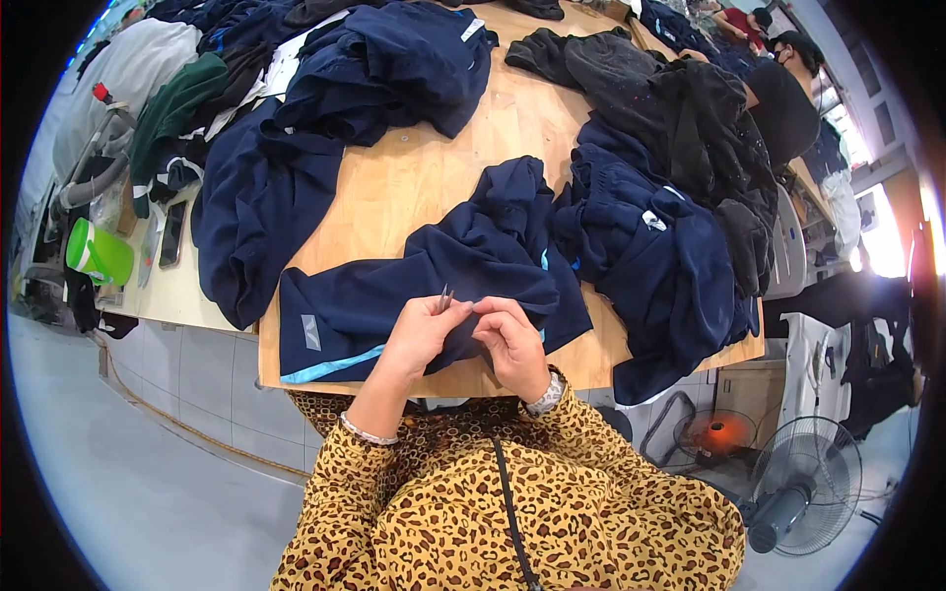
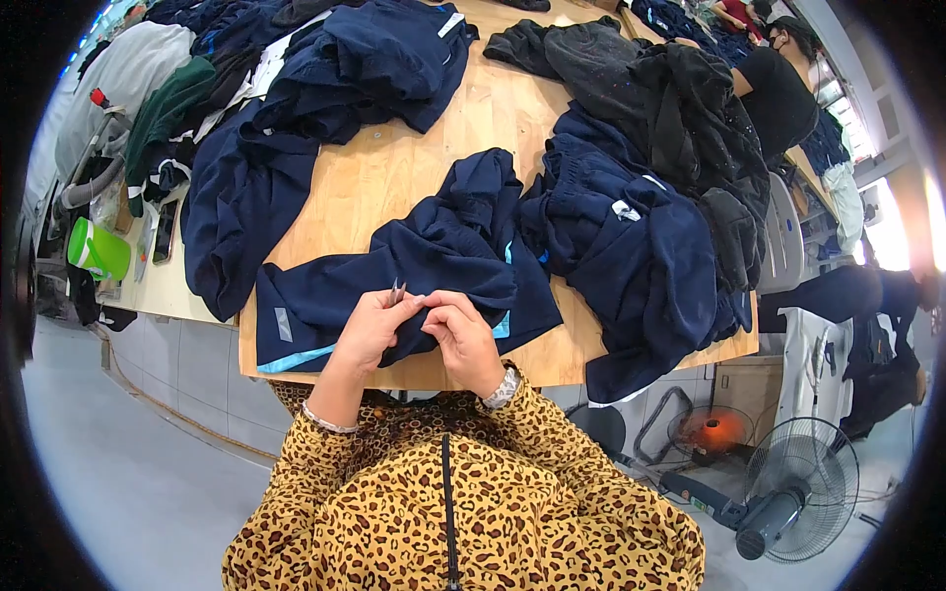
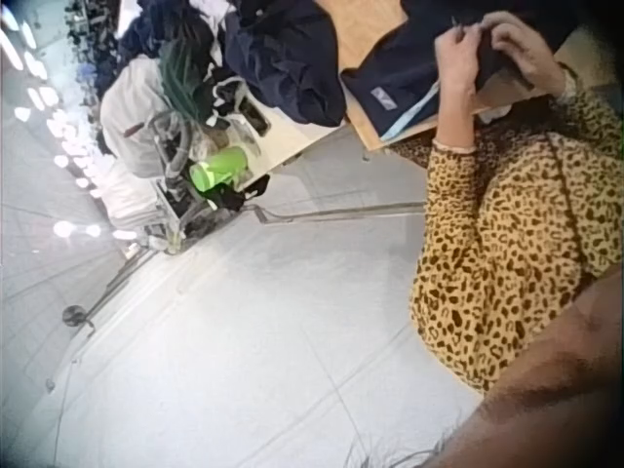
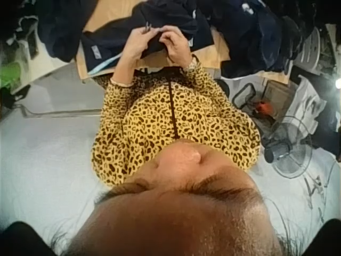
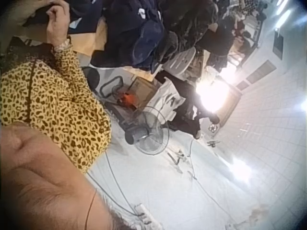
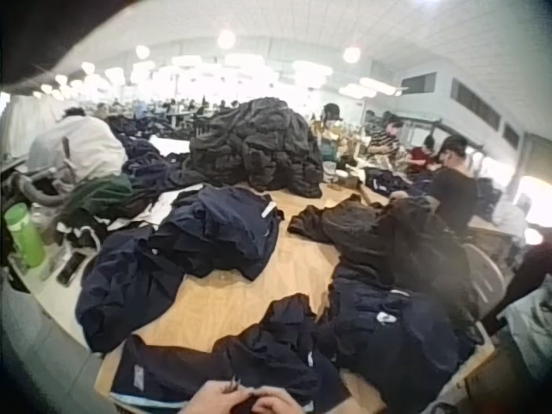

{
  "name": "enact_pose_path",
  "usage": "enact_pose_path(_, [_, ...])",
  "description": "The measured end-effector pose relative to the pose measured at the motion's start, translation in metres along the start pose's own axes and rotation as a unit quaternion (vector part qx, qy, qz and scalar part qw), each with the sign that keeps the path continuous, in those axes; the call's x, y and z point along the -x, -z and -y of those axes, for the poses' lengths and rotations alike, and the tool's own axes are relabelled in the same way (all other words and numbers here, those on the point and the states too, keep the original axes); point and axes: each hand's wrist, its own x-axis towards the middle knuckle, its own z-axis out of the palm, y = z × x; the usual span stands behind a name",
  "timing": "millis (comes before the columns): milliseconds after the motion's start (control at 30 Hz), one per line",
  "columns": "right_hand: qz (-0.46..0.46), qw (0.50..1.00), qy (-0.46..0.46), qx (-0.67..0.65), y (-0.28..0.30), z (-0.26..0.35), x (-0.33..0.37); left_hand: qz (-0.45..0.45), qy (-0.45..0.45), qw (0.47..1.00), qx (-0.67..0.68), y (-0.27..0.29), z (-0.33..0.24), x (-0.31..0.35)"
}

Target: Trimming excess threads from garments at a textile manufacturing facility.

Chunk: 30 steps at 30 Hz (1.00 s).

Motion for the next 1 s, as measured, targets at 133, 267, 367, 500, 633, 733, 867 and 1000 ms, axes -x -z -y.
enact_pose_path(133, [0.046,0.992,-0.105,-0.062,0.004,-0.001,-0.002,-0.041,-0.064,0.988,-0.138,0.012,0.011,-0.003])
enact_pose_path(267, [0.022,0.961,-0.224,-0.159,0.002,-0.002,-0.003,-0.113,-0.305,0.873,-0.363,0.024,0.009,0.020])
enact_pose_path(367, [0.016,0.953,-0.248,-0.172,0.002,-0.007,0.000,0.008,-0.214,0.900,-0.380,0.015,-0.015,0.042])
enact_pose_path(500, [0.022,0.949,-0.249,-0.190,0.000,-0.009,0.000,0.018,-0.178,0.860,-0.478,0.010,-0.013,0.038])
enact_pose_path(633, [0.030,0.942,-0.265,-0.203,0.001,-0.012,0.002,0.023,-0.169,0.830,-0.531,0.004,-0.018,0.035])
enact_pose_path(733, [0.036,0.939,-0.268,-0.213,0.002,-0.011,0.002,0.027,-0.159,0.817,-0.553,0.002,-0.023,0.036])
enact_pose_path(867, [0.040,0.949,-0.251,-0.186,0.001,-0.010,0.002,0.035,-0.154,0.809,-0.567,0.000,-0.022,0.033])
enact_pose_path(1000, [0.044,0.953,-0.242,-0.176,0.001,-0.008,0.002,0.046,-0.144,0.800,-0.581,-0.003,-0.023,0.033])
